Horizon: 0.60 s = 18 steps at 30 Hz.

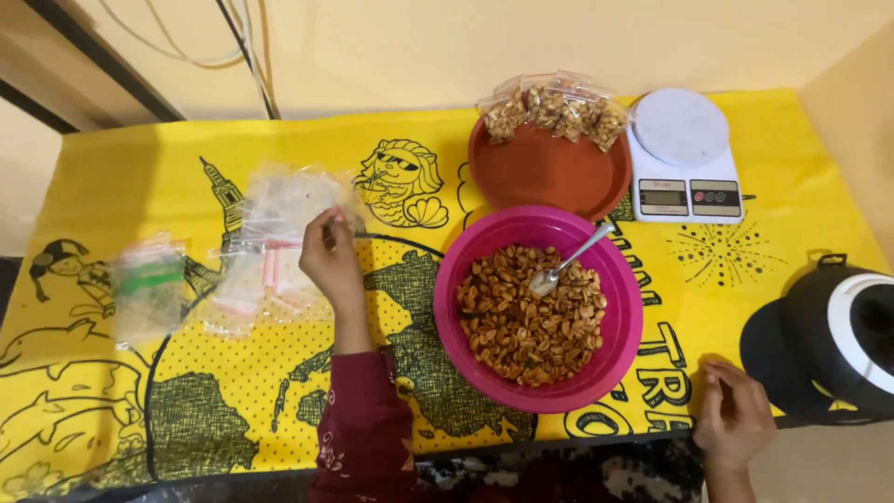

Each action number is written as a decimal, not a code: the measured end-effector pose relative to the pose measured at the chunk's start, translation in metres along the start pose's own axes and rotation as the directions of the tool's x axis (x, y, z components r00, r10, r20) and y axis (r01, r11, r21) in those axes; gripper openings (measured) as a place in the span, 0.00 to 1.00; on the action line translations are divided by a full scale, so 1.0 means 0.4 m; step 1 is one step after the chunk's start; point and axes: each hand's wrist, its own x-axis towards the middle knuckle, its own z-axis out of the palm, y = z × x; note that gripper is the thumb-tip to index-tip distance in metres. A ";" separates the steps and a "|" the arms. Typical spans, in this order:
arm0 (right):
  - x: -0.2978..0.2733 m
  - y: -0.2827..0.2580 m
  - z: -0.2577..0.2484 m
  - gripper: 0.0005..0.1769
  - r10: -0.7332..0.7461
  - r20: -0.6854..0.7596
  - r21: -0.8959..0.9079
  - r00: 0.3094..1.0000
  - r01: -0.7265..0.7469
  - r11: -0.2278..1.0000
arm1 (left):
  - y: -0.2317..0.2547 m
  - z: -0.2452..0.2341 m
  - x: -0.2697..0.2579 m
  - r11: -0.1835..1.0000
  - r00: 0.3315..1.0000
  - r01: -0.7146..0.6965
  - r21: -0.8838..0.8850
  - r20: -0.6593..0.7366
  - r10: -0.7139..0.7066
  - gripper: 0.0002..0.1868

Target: Packaging snacks from a bowl into small plastic bags using a spoon.

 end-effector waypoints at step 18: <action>0.007 0.000 0.002 0.08 -0.061 -0.055 0.038 0.997 0.063 0.997 | -0.008 0.009 -0.002 0.998 0.997 -0.046 -0.035 0.055 0.048 0.17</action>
